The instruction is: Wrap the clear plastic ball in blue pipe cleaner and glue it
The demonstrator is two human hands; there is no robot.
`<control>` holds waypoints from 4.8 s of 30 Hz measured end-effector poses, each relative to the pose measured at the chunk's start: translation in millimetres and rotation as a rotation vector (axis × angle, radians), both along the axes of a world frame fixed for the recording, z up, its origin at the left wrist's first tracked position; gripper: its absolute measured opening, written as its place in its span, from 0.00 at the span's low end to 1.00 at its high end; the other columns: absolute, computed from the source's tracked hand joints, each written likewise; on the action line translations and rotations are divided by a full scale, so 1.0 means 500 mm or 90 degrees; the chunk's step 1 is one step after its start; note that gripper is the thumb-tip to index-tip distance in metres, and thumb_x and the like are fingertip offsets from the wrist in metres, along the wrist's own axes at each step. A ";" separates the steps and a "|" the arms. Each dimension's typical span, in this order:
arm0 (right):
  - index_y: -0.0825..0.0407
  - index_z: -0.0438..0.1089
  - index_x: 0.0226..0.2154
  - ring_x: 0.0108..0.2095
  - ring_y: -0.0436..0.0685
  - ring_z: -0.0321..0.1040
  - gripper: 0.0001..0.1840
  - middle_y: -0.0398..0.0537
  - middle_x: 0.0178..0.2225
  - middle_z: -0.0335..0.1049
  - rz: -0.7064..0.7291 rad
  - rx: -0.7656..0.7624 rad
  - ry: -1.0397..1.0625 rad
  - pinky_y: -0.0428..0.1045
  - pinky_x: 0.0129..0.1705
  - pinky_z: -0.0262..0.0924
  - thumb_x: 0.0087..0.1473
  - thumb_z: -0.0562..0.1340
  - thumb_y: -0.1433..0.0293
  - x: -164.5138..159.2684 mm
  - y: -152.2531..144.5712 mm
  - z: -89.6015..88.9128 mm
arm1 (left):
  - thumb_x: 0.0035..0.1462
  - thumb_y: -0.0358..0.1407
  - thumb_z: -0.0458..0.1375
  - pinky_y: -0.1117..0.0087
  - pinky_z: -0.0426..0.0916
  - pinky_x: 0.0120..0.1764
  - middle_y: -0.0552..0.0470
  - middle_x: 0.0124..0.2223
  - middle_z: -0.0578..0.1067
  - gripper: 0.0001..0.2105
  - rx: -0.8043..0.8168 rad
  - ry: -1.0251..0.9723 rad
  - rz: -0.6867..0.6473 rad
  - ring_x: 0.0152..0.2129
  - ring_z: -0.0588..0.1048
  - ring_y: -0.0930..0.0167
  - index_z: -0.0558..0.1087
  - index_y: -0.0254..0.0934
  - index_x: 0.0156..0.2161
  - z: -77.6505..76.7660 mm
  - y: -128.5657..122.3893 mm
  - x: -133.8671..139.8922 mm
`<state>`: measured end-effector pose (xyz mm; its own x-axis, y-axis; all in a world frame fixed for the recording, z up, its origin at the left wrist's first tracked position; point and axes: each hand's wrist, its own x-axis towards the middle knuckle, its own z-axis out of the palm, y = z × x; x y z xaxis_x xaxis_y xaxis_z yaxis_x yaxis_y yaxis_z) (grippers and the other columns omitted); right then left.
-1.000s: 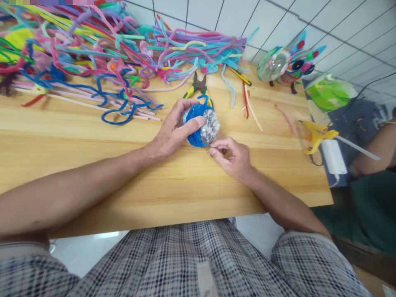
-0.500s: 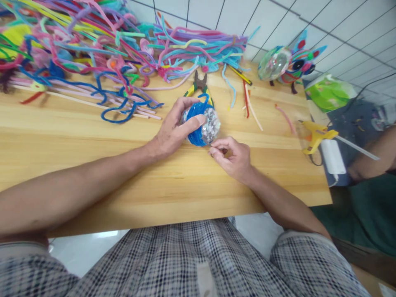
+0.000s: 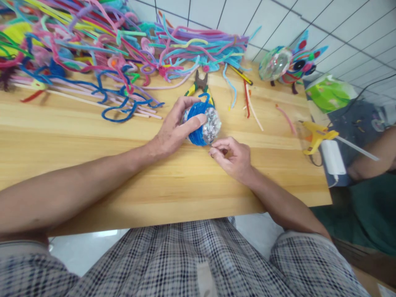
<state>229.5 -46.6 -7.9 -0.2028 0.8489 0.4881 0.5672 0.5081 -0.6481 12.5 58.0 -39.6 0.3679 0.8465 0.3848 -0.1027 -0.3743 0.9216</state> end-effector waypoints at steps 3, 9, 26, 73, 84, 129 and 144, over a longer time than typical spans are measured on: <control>0.46 0.76 0.41 0.27 0.49 0.82 0.01 0.41 0.30 0.86 -0.010 -0.022 -0.005 0.43 0.31 0.73 0.66 0.68 0.69 0.000 -0.001 -0.001 | 0.69 0.62 0.65 0.44 0.76 0.66 0.48 0.58 0.80 0.27 0.006 -0.002 0.008 0.61 0.79 0.54 0.72 0.48 0.62 -0.002 0.000 0.001; 0.46 0.75 0.41 0.27 0.49 0.82 0.02 0.40 0.30 0.85 -0.004 -0.014 0.002 0.43 0.30 0.72 0.66 0.68 0.69 -0.001 -0.003 0.000 | 0.69 0.62 0.64 0.45 0.77 0.65 0.48 0.57 0.80 0.27 0.008 0.003 0.009 0.59 0.80 0.54 0.71 0.48 0.62 -0.001 0.001 0.000; 0.46 0.75 0.41 0.26 0.49 0.80 0.02 0.39 0.29 0.84 -0.006 -0.017 0.007 0.43 0.29 0.72 0.66 0.68 0.69 -0.002 -0.002 -0.003 | 0.69 0.63 0.64 0.42 0.73 0.69 0.48 0.59 0.79 0.28 -0.005 -0.009 0.002 0.64 0.76 0.52 0.71 0.48 0.62 -0.002 0.001 0.003; 0.47 0.79 0.41 0.44 0.62 0.76 0.05 0.52 0.43 0.85 -0.080 0.142 -0.408 0.59 0.49 0.63 0.68 0.66 0.70 0.100 -0.003 -0.002 | 0.71 0.56 0.64 0.55 0.79 0.62 0.46 0.62 0.82 0.24 -0.030 0.004 0.027 0.59 0.81 0.58 0.72 0.44 0.62 0.015 -0.006 0.018; 0.46 0.79 0.56 0.42 0.61 0.70 0.13 0.50 0.43 0.81 0.046 0.144 -0.525 0.58 0.46 0.59 0.74 0.62 0.71 0.046 -0.027 -0.019 | 0.70 0.58 0.65 0.55 0.78 0.62 0.47 0.62 0.82 0.24 -0.033 0.009 0.039 0.60 0.81 0.59 0.73 0.47 0.61 0.016 -0.009 0.016; 0.45 0.77 0.40 0.30 0.52 0.75 0.05 0.41 0.34 0.82 -0.023 -0.176 -0.097 0.49 0.37 0.71 0.69 0.66 0.63 0.032 -0.018 0.126 | 0.68 0.61 0.64 0.56 0.79 0.61 0.48 0.59 0.82 0.28 -0.031 0.002 0.017 0.58 0.81 0.58 0.73 0.46 0.62 0.024 -0.012 0.012; 0.44 0.79 0.41 0.29 0.53 0.75 0.07 0.42 0.35 0.84 -0.044 -0.104 -0.091 0.51 0.37 0.73 0.70 0.65 0.63 0.003 0.012 0.074 | 0.71 0.58 0.63 0.57 0.78 0.62 0.47 0.62 0.81 0.26 -0.023 0.020 0.021 0.59 0.80 0.59 0.72 0.45 0.63 0.021 -0.012 0.013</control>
<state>231.0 -40.4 28.9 -0.1985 0.9287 0.3131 0.6891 0.3594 -0.6293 19.0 52.1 -29.0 0.3511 0.8715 0.3423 -0.0618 -0.3432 0.9372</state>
